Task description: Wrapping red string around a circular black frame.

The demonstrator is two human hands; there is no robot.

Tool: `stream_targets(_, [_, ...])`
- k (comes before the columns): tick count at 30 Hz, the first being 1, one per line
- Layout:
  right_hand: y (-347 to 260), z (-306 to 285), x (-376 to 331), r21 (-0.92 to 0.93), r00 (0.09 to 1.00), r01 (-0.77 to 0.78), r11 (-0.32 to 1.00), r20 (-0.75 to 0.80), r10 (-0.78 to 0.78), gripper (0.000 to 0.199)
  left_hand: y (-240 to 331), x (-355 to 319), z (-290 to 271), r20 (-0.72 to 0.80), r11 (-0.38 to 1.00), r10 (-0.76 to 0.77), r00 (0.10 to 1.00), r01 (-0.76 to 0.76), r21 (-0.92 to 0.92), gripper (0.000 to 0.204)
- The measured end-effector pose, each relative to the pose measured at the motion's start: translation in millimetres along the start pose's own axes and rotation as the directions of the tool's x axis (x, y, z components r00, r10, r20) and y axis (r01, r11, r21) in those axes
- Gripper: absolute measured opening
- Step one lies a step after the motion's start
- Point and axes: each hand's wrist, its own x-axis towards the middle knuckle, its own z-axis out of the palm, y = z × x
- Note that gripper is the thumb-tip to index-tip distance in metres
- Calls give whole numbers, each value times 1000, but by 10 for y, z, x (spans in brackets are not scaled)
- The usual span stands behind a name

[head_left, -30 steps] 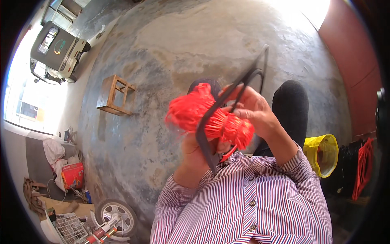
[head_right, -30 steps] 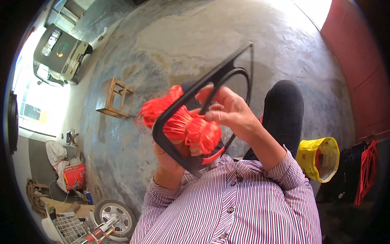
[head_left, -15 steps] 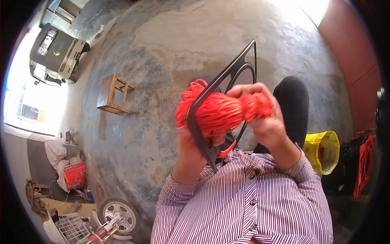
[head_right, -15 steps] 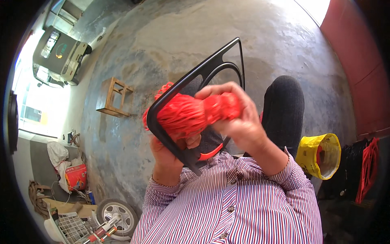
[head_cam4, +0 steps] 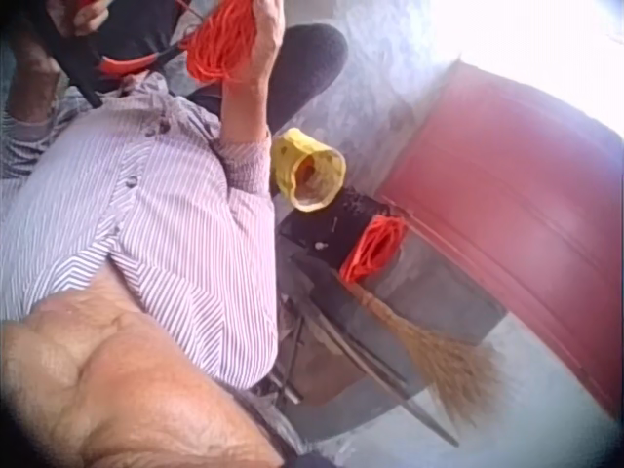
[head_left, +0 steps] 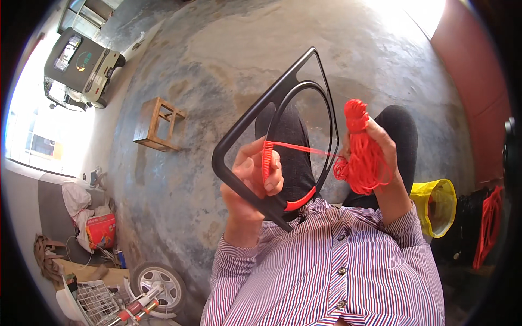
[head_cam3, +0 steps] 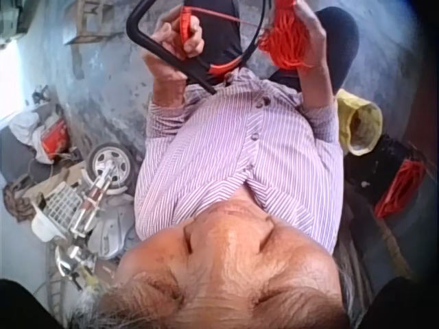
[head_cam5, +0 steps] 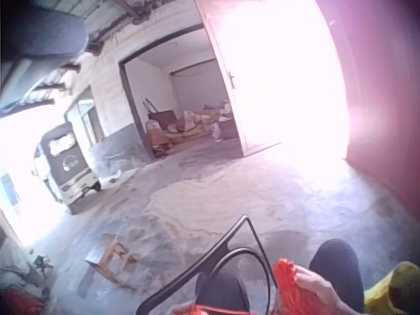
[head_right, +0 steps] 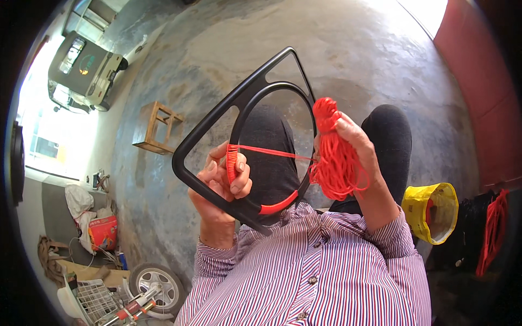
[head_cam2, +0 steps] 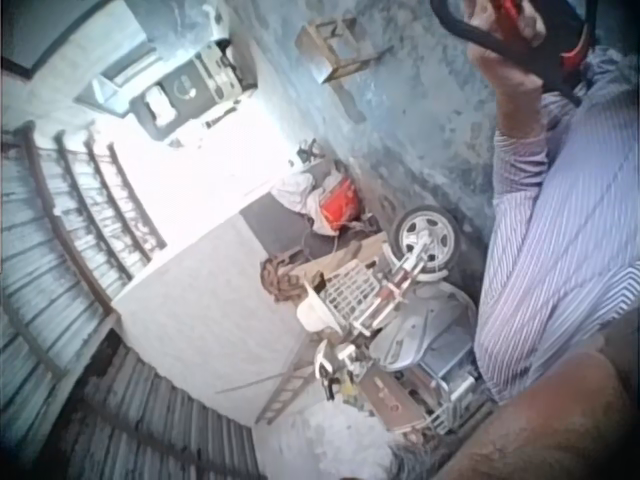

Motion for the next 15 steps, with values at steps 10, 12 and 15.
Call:
stream_targets(10, [274, -52, 161, -655, 998, -4, 755, -47, -36, 27, 19, -17, 97, 68, 957, -280, 957, 285, -63, 49])
stream_targets(12, [434, -59, 172, -785, 999, -10, 620, -35, -28, 28, -39, 45, 154, 119, 940, -335, 935, 324, 103, 50])
stream_targets(15, [637, -36, 300, -687, 997, 77, 723, 52, -57, 29, -86, 48, 353, 126, 934, -279, 952, 238, 268, 48])
